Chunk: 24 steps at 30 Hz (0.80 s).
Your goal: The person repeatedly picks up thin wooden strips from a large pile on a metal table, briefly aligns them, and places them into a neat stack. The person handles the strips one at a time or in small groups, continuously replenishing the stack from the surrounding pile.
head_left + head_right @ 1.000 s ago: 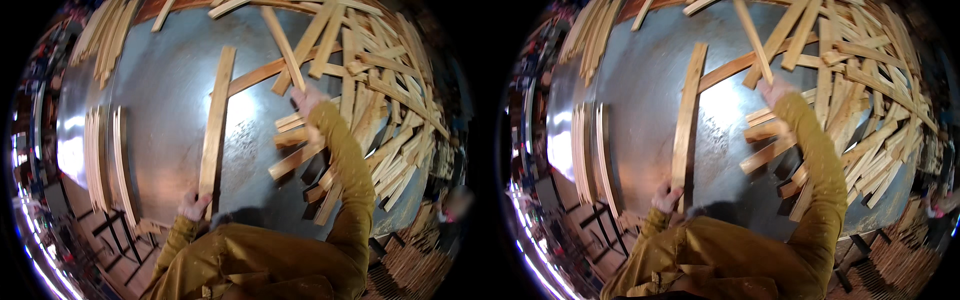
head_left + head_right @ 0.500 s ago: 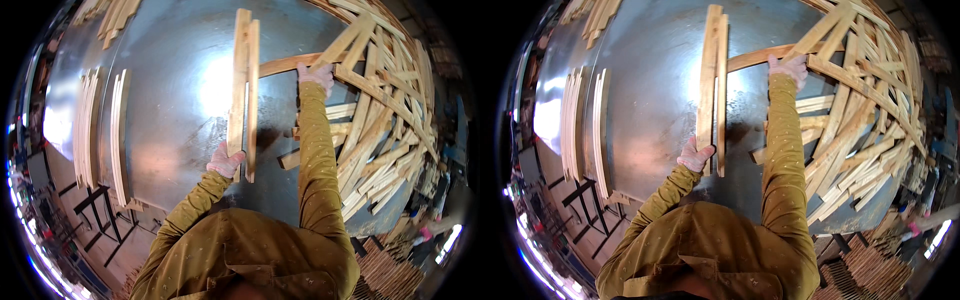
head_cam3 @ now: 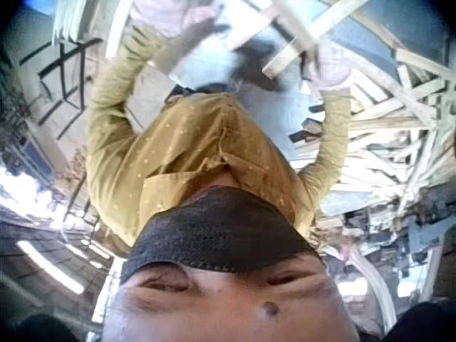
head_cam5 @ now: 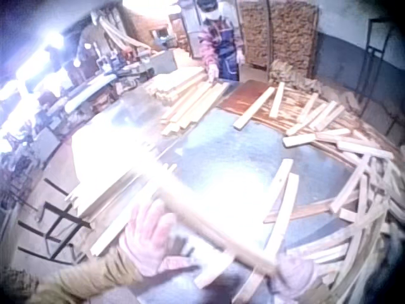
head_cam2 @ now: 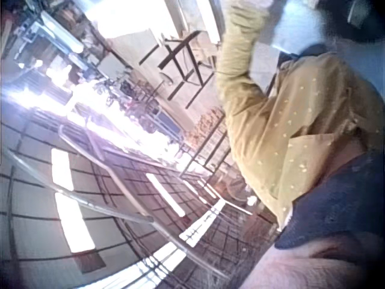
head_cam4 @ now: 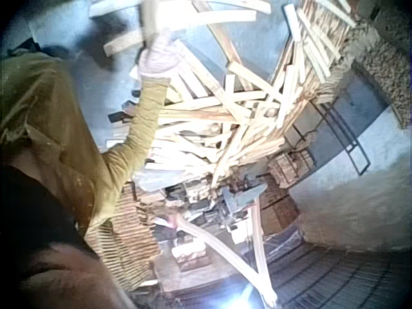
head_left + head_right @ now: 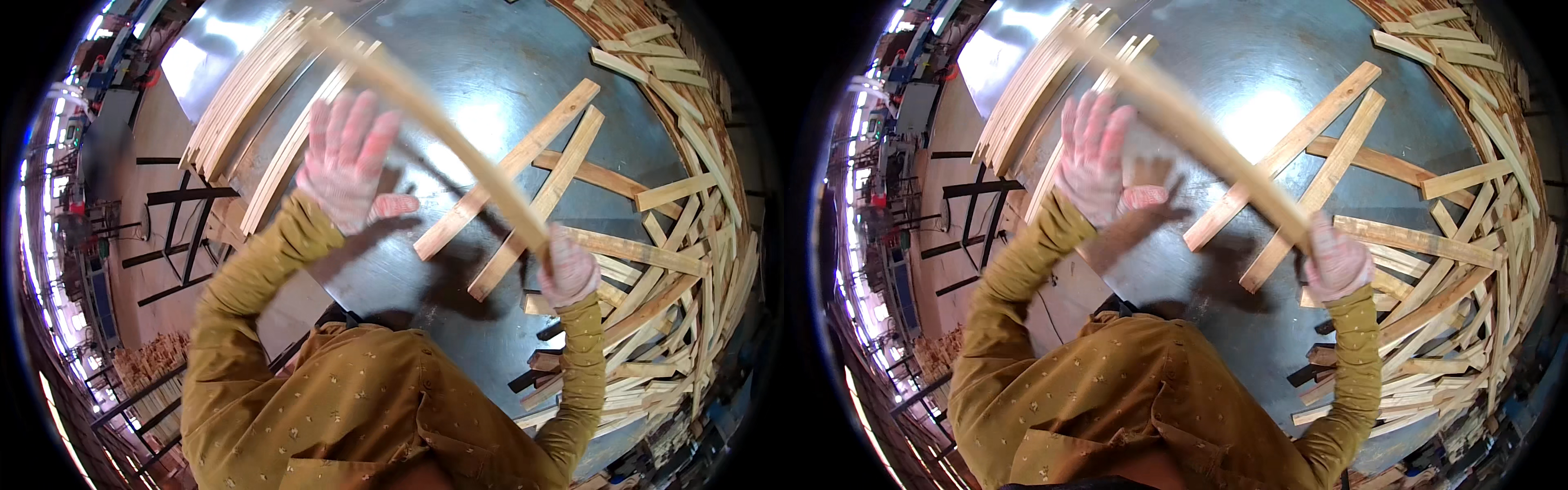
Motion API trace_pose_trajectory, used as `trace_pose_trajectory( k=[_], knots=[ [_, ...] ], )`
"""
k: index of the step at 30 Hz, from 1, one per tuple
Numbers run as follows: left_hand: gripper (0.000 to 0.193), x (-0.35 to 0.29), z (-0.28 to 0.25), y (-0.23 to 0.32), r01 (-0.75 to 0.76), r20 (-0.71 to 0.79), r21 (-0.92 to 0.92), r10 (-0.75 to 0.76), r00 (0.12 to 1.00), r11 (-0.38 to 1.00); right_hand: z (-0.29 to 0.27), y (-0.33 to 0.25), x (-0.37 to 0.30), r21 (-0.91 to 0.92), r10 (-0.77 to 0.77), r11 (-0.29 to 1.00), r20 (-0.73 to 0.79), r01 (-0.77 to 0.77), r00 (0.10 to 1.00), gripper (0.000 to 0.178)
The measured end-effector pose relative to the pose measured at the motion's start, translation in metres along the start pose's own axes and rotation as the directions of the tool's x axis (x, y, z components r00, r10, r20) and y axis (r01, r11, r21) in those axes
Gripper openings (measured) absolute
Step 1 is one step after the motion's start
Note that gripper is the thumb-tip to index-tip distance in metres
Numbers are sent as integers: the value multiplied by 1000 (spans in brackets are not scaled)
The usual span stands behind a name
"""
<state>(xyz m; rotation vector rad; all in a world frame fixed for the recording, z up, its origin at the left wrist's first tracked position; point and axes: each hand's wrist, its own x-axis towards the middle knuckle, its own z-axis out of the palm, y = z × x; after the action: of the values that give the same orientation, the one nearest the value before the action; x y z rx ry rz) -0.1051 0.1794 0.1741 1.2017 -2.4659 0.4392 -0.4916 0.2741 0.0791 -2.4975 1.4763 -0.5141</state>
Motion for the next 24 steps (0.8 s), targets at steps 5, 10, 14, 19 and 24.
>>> trace_pose_trajectory(
  k=[5, 10, 14, 19, 24],
  knots=[
    [38, 3, -37, -33, -77, 785, 133, -58, 617, 988, -2, -29, 61, -203, -229, 950, 58, 236, 972, 49],
    [35, -80, -29, -49, 150, 719, -96, -36, 694, 984, -5, -34, 89, -96, -274, 948, 231, 302, 934, 41],
    [40, -149, -5, -67, 516, 652, -191, -284, 702, 835, 29, -9, 97, -27, 486, 844, -382, -535, 786, 83],
    [42, -202, 42, -102, 512, 472, 342, -615, 632, 788, 69, -26, 122, -15, 953, 283, 120, -959, 279, 97],
    [103, -240, 72, -150, 683, 450, 252, -708, 544, 685, 93, -16, 120, 323, 911, 412, -135, -852, 390, 86]
  ],
)
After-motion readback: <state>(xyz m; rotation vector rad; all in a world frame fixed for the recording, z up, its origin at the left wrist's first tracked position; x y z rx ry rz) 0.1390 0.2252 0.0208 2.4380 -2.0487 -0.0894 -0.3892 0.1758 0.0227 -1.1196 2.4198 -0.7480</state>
